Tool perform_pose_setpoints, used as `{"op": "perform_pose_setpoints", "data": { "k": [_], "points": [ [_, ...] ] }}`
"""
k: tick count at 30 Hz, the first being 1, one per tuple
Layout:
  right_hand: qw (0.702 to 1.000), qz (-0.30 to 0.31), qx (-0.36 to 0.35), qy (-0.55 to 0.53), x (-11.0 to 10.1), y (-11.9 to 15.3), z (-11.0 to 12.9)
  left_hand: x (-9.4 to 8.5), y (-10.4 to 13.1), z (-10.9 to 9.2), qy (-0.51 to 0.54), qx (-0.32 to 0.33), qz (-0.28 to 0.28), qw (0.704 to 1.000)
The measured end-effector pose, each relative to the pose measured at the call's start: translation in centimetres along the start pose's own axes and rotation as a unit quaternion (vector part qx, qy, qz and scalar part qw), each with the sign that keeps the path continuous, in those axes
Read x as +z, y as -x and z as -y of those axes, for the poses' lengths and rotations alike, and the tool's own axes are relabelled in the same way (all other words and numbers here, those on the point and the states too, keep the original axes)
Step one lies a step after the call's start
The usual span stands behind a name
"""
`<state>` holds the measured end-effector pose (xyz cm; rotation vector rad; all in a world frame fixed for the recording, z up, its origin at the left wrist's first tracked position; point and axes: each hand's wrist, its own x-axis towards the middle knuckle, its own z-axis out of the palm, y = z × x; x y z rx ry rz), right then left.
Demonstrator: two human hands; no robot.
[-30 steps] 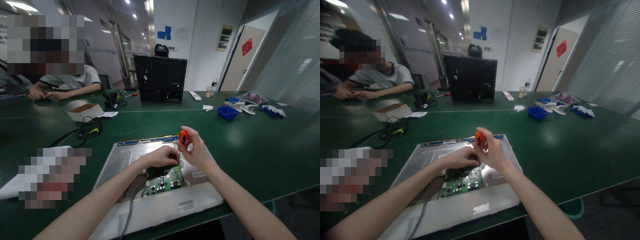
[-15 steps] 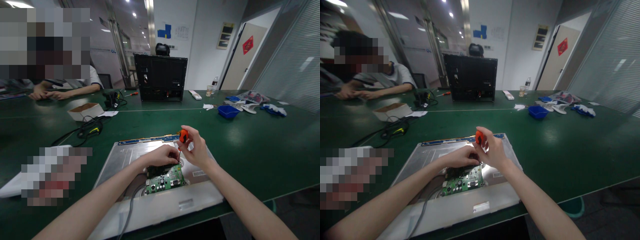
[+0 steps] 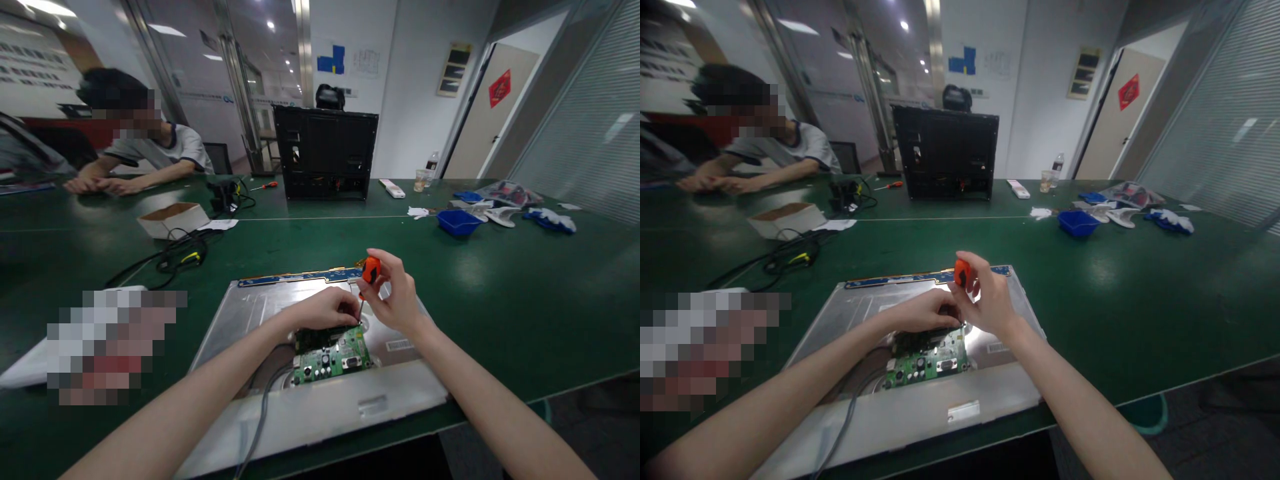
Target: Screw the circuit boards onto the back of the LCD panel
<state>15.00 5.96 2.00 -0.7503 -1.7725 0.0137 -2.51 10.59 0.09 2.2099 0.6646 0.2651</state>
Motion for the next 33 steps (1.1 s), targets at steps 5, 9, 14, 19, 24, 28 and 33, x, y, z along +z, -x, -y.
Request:
{"op": "perform_pose_setpoints", "data": {
  "k": [5, 9, 14, 19, 24, 28, 33],
  "points": [
    [1.0, 0.002, 0.006, 0.0, -0.07, -0.02, 0.01, -0.02, 0.04, 0.1, -0.002, 0.003, 0.0, 1.0],
    [1.0, 0.007, 0.004, -0.001, 0.02, -0.01, -0.03, -0.04, -0.03, 0.05, -0.005, 0.006, 0.002, 1.0],
    [1.0, 0.008, -0.004, 0.003, 0.09, 0.0, -0.05, -0.08, -0.08, -0.21, -0.003, 0.007, 0.001, 1.0],
    [1.0, -0.001, -0.008, 0.01, 0.04, -0.07, 0.06, -0.08, -0.07, -0.38, -0.003, 0.008, -0.003, 1.0],
    [1.0, -0.003, -0.018, 0.019, 0.06, -0.09, 0.0, -0.13, -0.07, -0.51, -0.003, 0.007, 0.001, 1.0],
    [1.0, 0.003, -0.016, 0.014, 0.09, -0.07, 0.01, -0.11, -0.07, -0.6, -0.002, 0.002, -0.002, 1.0],
    [1.0, -0.001, -0.016, 0.002, 0.06, -0.22, 0.22, -0.08, -0.05, -0.54, 0.0, 0.009, -0.004, 1.0]
  ]
}}
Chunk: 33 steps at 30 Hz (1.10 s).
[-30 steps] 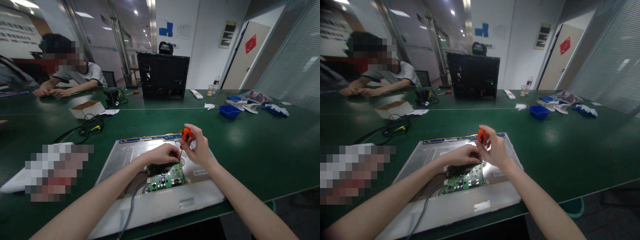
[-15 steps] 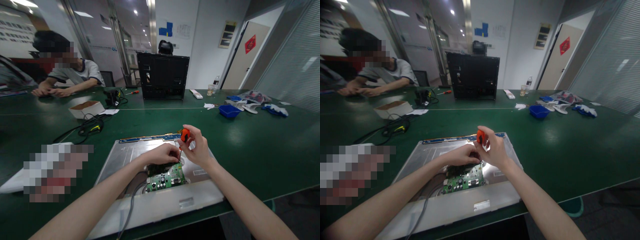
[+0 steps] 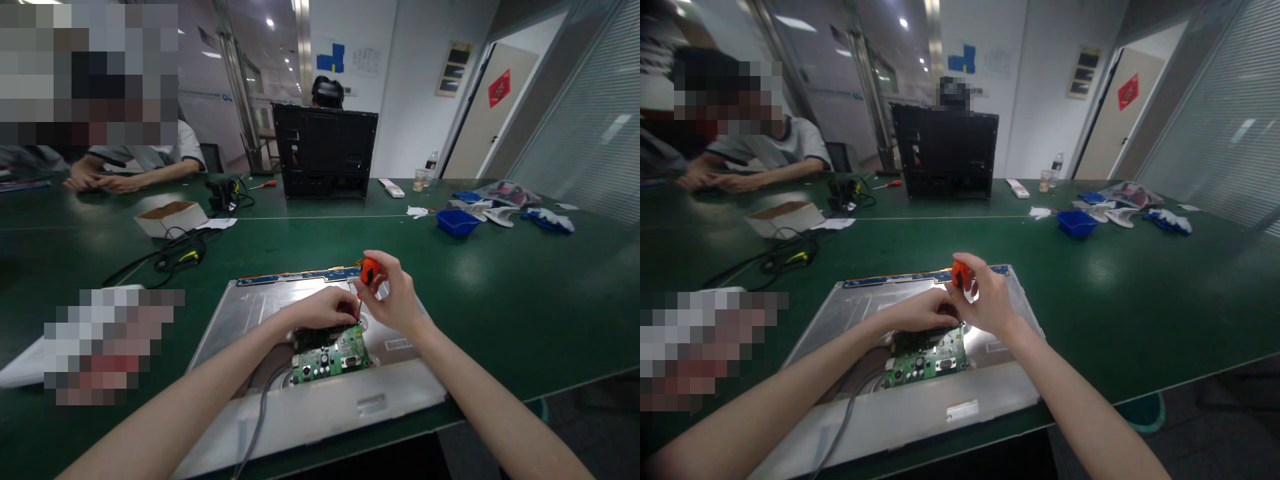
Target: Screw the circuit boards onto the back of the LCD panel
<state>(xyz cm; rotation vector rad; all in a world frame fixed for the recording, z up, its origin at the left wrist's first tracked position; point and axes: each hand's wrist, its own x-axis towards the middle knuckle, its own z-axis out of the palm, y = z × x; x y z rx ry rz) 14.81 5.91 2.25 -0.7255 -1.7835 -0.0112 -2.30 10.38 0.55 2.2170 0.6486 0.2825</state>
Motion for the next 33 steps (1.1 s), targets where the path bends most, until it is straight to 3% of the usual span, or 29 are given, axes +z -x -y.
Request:
{"op": "perform_pose_setpoints", "data": {
  "k": [33],
  "points": [
    [1.0, 0.02, 0.017, 0.006, -0.33, -0.22, 0.42, 0.1, 0.0, 0.15, 0.013, -0.003, 0.003, 1.0]
  ]
}}
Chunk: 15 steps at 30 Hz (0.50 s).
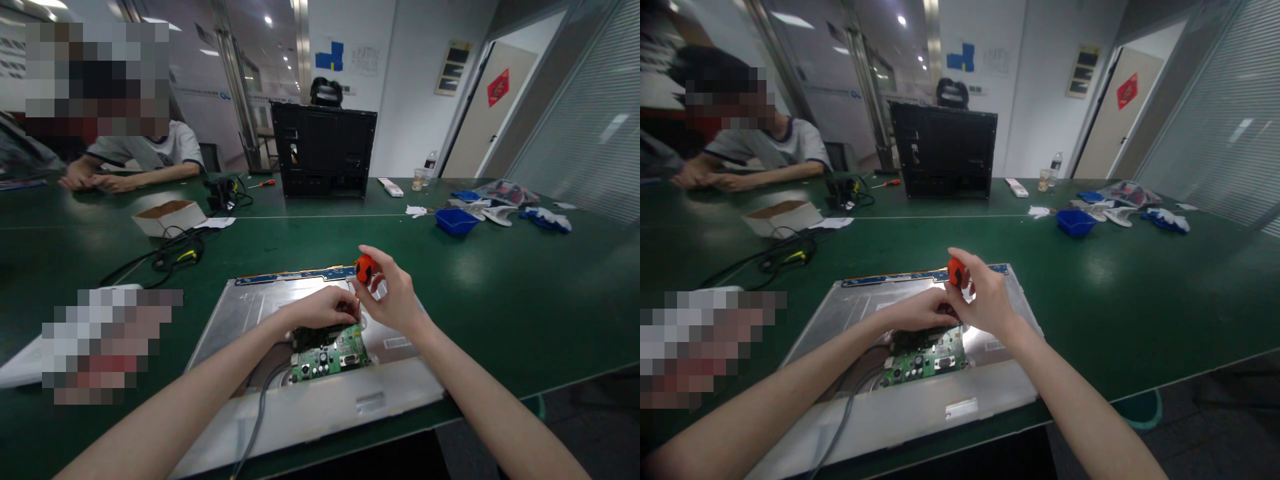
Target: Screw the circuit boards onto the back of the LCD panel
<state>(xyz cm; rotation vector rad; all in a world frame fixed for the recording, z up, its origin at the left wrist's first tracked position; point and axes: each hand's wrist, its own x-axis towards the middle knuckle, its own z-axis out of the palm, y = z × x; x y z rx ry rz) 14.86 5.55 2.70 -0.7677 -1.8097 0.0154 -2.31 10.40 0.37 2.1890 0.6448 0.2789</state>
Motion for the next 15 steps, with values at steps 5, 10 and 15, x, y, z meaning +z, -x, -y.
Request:
{"op": "perform_pose_setpoints", "data": {
  "k": [5, 10, 15],
  "points": [
    [1.0, 0.0, -0.005, -0.008, 0.07, 0.04, -0.16, -0.03, -0.03, -0.04, -0.005, -0.002, 0.004, 1.0],
    [0.999, 0.018, 0.023, -0.024, -0.03, 0.16, -0.18, -0.11, -0.03, -0.17, -0.013, -0.009, 0.004, 1.0],
    [0.999, 0.01, 0.026, -0.022, 0.07, 0.22, -0.36, -0.21, -0.08, -0.21, -0.013, -0.006, 0.011, 1.0]
  ]
}}
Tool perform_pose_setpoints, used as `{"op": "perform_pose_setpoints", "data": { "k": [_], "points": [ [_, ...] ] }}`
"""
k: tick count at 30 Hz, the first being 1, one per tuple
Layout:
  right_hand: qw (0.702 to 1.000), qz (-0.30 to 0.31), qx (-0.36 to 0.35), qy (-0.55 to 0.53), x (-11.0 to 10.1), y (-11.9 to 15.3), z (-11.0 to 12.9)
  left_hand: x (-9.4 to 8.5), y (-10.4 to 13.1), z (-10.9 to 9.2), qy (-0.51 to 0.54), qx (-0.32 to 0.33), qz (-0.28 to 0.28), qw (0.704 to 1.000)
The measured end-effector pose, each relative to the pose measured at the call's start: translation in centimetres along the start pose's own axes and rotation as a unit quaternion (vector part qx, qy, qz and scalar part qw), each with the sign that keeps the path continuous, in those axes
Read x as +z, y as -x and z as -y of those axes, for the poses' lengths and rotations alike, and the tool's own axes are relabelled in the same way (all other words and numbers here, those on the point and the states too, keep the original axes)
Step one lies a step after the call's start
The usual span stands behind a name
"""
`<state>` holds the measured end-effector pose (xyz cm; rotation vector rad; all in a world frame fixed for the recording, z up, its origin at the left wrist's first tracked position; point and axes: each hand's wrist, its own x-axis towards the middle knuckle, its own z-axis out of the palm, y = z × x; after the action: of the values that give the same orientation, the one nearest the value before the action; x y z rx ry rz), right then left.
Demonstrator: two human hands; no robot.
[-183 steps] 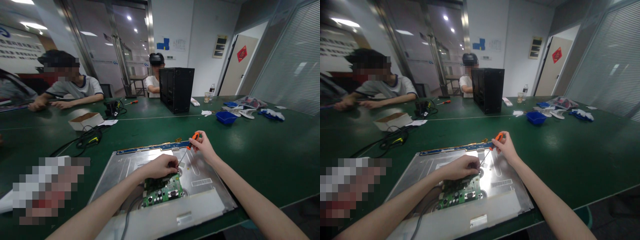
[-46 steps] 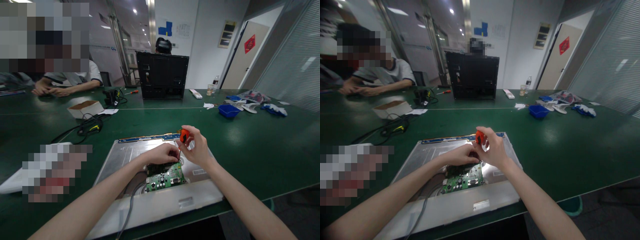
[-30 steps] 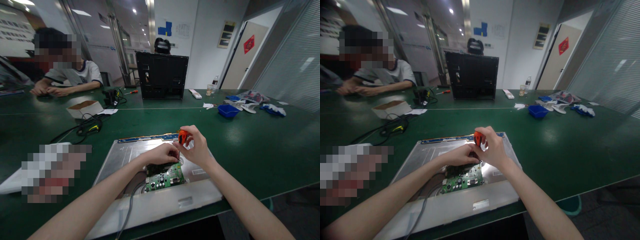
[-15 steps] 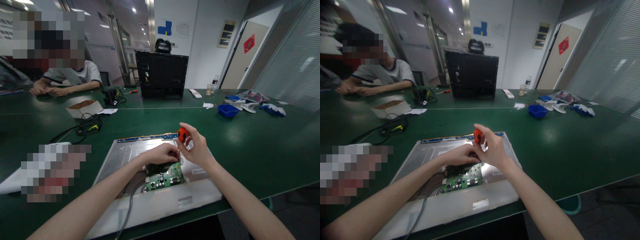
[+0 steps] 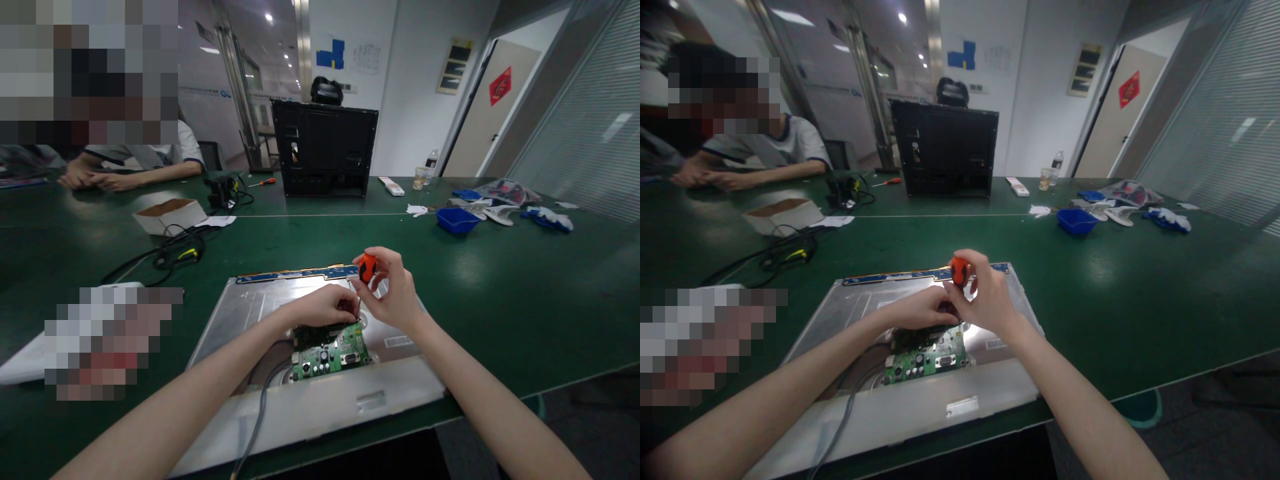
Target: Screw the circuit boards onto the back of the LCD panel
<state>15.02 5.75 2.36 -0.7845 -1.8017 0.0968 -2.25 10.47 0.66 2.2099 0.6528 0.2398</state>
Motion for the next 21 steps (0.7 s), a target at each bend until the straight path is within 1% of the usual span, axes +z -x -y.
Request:
{"op": "perform_pose_setpoints", "data": {
  "k": [3, 6, 11, 21],
  "points": [
    [1.0, -0.014, -0.018, 0.004, 0.02, -0.17, -0.03, 0.04, 0.04, 0.02, 0.003, 0.005, -0.002, 1.0],
    [0.999, -0.015, -0.03, 0.01, -0.09, -0.36, 0.09, 0.11, 0.09, 0.01, 0.006, 0.01, -0.006, 1.0],
    [0.999, -0.002, -0.025, 0.028, -0.34, -0.54, 0.49, 0.12, 0.08, -0.03, 0.002, 0.011, -0.01, 1.0],
    [1.0, 0.003, -0.01, 0.007, -0.33, -0.39, 0.47, 0.13, -0.05, 0.29, -0.01, 0.009, -0.007, 1.0]
  ]
}}
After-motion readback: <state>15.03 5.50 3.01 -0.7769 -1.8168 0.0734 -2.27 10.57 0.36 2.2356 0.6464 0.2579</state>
